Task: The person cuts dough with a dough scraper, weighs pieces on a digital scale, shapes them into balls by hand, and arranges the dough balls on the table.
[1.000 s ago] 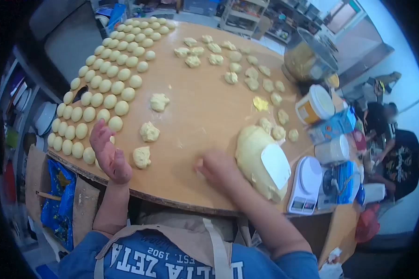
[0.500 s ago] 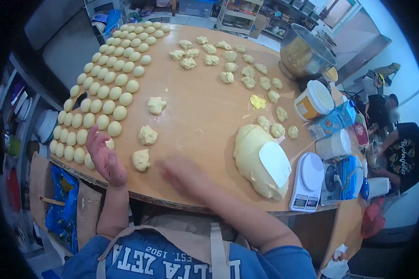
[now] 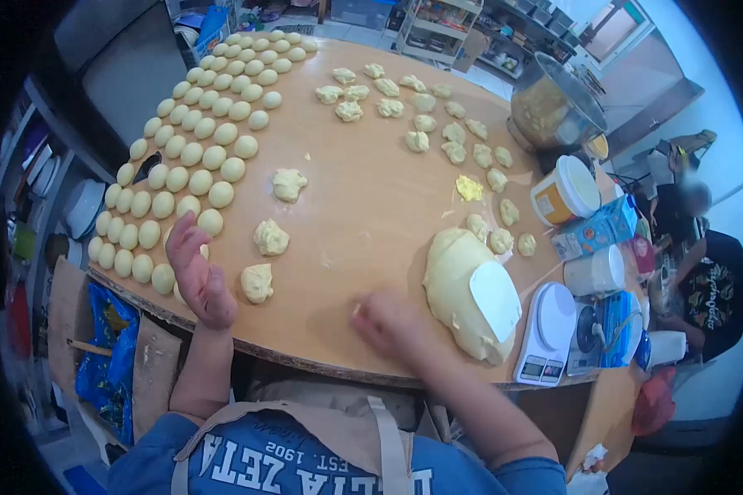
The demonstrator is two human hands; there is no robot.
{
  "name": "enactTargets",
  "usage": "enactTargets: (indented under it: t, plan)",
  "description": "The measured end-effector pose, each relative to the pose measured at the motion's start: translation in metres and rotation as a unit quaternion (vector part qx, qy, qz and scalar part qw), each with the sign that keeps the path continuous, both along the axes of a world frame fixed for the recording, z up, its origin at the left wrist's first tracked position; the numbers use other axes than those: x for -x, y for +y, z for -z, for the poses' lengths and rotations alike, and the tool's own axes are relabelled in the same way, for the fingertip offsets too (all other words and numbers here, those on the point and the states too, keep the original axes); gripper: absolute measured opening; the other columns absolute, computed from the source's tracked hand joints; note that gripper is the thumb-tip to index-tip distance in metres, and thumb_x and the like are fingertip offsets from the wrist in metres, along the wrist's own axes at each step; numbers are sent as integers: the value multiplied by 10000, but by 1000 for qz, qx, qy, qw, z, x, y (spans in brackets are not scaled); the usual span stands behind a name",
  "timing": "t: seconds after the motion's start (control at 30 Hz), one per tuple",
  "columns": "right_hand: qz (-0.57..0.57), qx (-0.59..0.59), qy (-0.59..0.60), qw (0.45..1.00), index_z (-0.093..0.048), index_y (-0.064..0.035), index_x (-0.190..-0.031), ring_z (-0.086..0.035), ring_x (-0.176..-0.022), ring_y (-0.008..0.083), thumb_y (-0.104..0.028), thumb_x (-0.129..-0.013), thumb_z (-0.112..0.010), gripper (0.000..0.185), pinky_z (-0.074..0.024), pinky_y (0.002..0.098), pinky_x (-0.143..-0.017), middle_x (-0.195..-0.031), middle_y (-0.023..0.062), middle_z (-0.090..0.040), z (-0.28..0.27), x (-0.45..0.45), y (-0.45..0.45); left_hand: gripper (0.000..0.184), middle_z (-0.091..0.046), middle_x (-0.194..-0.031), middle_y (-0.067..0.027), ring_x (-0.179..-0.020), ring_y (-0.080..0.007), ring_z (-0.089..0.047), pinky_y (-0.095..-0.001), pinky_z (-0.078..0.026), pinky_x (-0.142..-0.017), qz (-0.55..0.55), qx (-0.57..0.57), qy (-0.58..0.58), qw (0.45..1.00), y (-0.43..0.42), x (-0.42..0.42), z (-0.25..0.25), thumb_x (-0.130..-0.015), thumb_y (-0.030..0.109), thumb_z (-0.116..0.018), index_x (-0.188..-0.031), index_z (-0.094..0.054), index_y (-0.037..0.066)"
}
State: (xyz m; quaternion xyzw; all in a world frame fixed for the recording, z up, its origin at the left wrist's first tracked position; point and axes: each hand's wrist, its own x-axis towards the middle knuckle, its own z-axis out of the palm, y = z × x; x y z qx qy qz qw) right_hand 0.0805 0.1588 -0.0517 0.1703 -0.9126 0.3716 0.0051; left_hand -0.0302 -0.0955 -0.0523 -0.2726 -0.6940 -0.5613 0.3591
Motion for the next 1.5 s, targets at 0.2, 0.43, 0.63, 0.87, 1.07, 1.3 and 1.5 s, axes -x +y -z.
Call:
enactTargets:
  t: [0.2, 0.43, 0.63, 0.87, 1.07, 1.3, 1.5]
  plan:
    - [-29, -35, 52, 998, -595, -63, -930, -566, -737, 308, -97, -820, -656, 131, -464, 390, -666, -783, 110, -572, -4, 31, -44, 435, -386, -1361, -214, -1227, -270, -383, -414, -310, -1008, 14, -34, -13, 999, 1, 2, 0, -836, 228, -470, -1205, -496, 0]
    - [94, -4, 121, 988, -605, -78, -914, -579, -738, 290, -93, -806, -689, 138, -475, 398, -665, -773, 105, -577, -11, 42, -9, 456, -384, -1373, -204, -1173, -251, -406, -387, -330, -973, 20, -5, 4, 1000, 3, 2, 2, -829, 237, -478, -1223, -494, 6]
    - [-43, 49, 97, 993, -584, -43, -929, -578, -778, 321, -124, -794, -687, 188, -473, 427, -699, -824, 134, -575, -5, -12, -27, 413, -426, -1341, -214, -1225, -301, -415, -410, -333, -1014, 26, -35, -3, 999, -1, 2, 1, -853, 214, -486, -1205, -516, 2]
    - [36, -1, 63, 997, -580, -56, -900, -561, -730, 310, -144, -795, -693, 177, -456, 397, -662, -768, 123, -565, -9, 37, -33, 403, -451, -1328, -214, -1218, -299, -415, -411, -331, -1016, 26, -27, -14, 999, 4, -1, -1, -852, 206, -486, -1200, -519, 6]
    - [63, -74, 22, 995, -579, -52, -946, -556, -712, 302, -183, -784, -722, 252, -460, 389, -667, -766, 118, -565, 3, 9, 4, 457, -407, -1365, -204, -1202, -260, -403, -371, -354, -942, 29, 32, 2, 999, 1, 1, 3, -834, 211, -467, -1245, -492, 12]
    - [-20, 17, 83, 996, -567, -41, -964, -572, -743, 304, -144, -802, -711, 240, -467, 413, -667, -768, 110, -564, -5, 5, -35, 396, -455, -1315, -207, -1204, -296, -423, -413, -356, -990, 32, -11, -32, 999, 0, -1, -1, -869, 231, -508, -1187, -526, -3]
    - [139, 186, 95, 968, -600, -14, -1088, -557, -1093, 215, -218, -914, -596, 268, -413, 339, -956, -1114, 108, -608, -43, 33, 0, 383, -449, -1318, -211, -1183, -289, -435, -406, -374, -973, 32, 6, -14, 999, 3, 0, -3, -877, 223, -503, -1190, -525, 2]
